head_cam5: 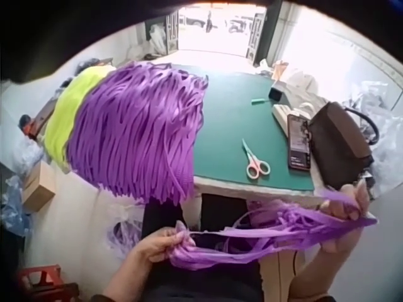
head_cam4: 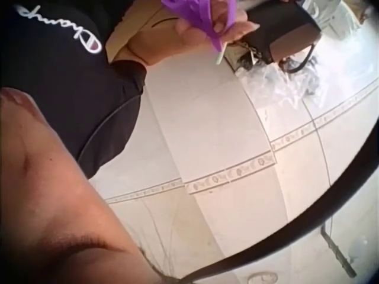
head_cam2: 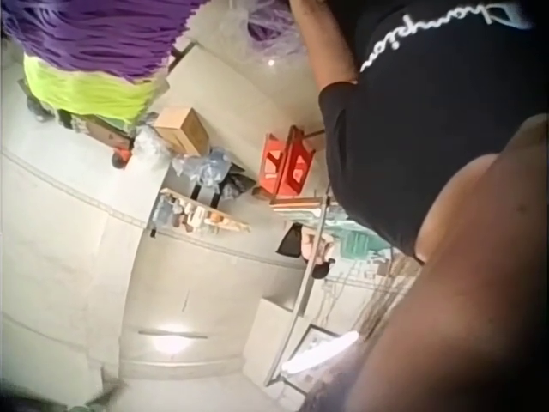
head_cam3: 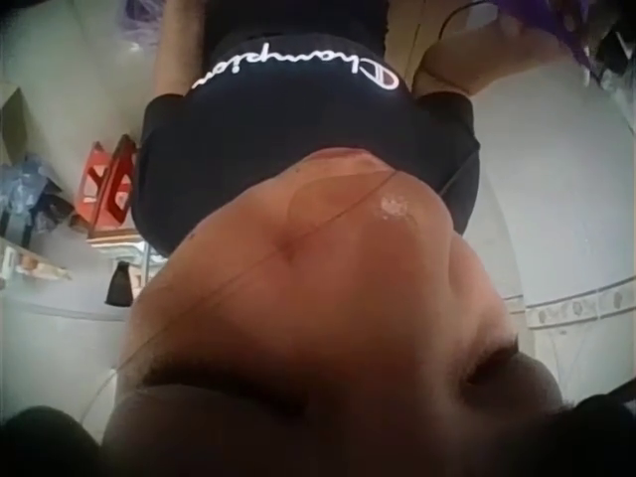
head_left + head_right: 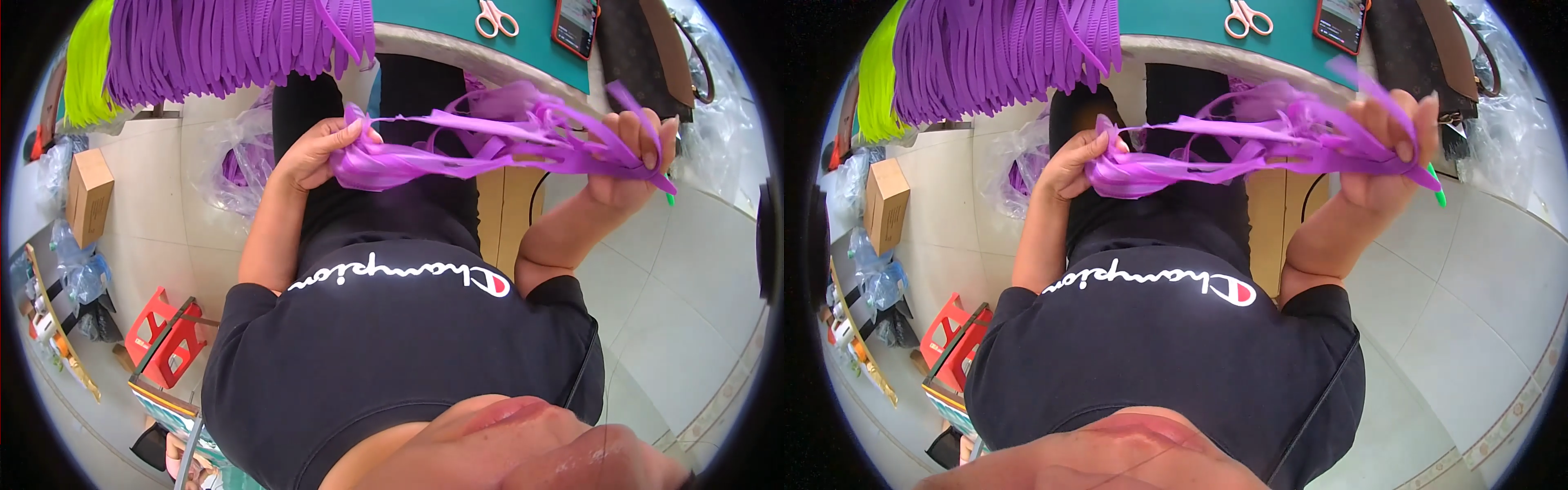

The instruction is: The person is gathering and organizing purple plastic fringe strips at a factory workbench using a crochet hook tool.

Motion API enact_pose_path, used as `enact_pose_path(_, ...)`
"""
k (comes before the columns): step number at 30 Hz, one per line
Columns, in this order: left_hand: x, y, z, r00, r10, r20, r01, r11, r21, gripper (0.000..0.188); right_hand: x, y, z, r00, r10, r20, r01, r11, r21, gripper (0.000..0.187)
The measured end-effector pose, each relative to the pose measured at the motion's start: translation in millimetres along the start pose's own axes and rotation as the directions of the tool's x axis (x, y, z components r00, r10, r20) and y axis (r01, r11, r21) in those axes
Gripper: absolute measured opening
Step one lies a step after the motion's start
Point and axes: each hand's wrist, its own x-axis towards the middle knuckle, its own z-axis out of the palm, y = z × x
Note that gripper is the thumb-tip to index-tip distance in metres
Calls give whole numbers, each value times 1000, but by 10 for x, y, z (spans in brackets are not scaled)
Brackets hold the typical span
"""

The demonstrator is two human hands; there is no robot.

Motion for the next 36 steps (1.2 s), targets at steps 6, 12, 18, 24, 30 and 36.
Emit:
enact_pose_path(6,-232,-72,169,842,280,460,-261,959,-108,48,234,797,589,935,351,-52,-329,800,-501,45)
enact_pose_path(12,-418,-302,-26,912,201,358,-205,978,-27,45,635,1637,722,923,373,94,-222,716,-662,41)
enact_pose_path(18,-419,-375,105,964,218,-154,-264,873,-410,44,665,1848,628,699,532,479,469,164,-868,37)
enact_pose_path(24,-322,-211,364,854,392,-341,-425,905,-22,47,302,1214,576,900,352,259,-64,692,-719,57)
enact_pose_path(30,-202,-12,785,807,522,-277,-527,848,60,41,-67,1226,429,918,204,339,37,808,-587,69)
enact_pose_path(36,-146,30,948,799,537,-272,-528,842,111,30,-207,1371,368,948,121,293,-5,930,-367,52)
